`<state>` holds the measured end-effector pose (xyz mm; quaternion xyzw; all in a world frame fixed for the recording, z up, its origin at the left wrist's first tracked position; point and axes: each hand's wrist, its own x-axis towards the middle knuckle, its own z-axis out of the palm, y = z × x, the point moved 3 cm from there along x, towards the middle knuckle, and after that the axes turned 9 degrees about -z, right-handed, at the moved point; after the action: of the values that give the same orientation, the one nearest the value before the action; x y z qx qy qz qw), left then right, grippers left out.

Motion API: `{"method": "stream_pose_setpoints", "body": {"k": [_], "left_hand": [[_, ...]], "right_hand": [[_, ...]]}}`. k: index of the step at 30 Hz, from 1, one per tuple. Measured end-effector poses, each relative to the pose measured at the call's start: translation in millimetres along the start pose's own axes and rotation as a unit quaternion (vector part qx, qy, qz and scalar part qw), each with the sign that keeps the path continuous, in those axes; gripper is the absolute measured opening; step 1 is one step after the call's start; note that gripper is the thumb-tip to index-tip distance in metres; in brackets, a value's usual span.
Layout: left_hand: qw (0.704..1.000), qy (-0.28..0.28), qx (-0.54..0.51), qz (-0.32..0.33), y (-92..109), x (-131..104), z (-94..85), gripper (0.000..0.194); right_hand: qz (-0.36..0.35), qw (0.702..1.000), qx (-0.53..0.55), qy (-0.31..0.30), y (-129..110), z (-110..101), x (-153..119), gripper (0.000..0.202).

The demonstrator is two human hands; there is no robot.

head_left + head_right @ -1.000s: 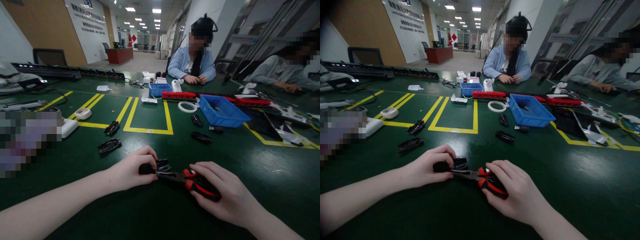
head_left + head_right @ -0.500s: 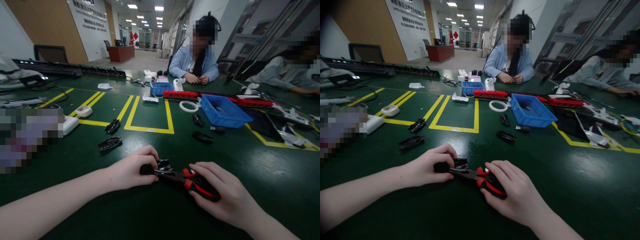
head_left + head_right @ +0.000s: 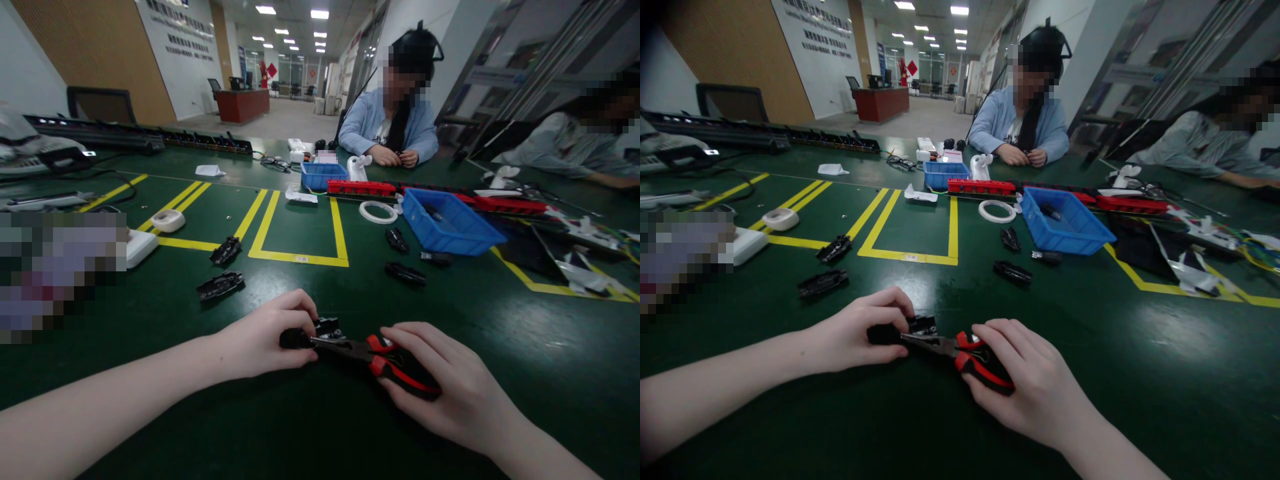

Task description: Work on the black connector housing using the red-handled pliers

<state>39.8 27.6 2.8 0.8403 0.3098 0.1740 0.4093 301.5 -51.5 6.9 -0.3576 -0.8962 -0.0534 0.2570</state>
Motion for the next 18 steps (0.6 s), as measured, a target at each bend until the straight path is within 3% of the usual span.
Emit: {"method": "stream_pose_setpoints", "body": {"k": [18], "left_hand": [[1.0, 0.011, 0.015, 0.018, -2.0, 0.5, 2.5, 0.012]], "right_hand": [[-0.015, 1.0, -0.023, 0.008, -4.0, 0.7, 1.4, 0.044]]}}
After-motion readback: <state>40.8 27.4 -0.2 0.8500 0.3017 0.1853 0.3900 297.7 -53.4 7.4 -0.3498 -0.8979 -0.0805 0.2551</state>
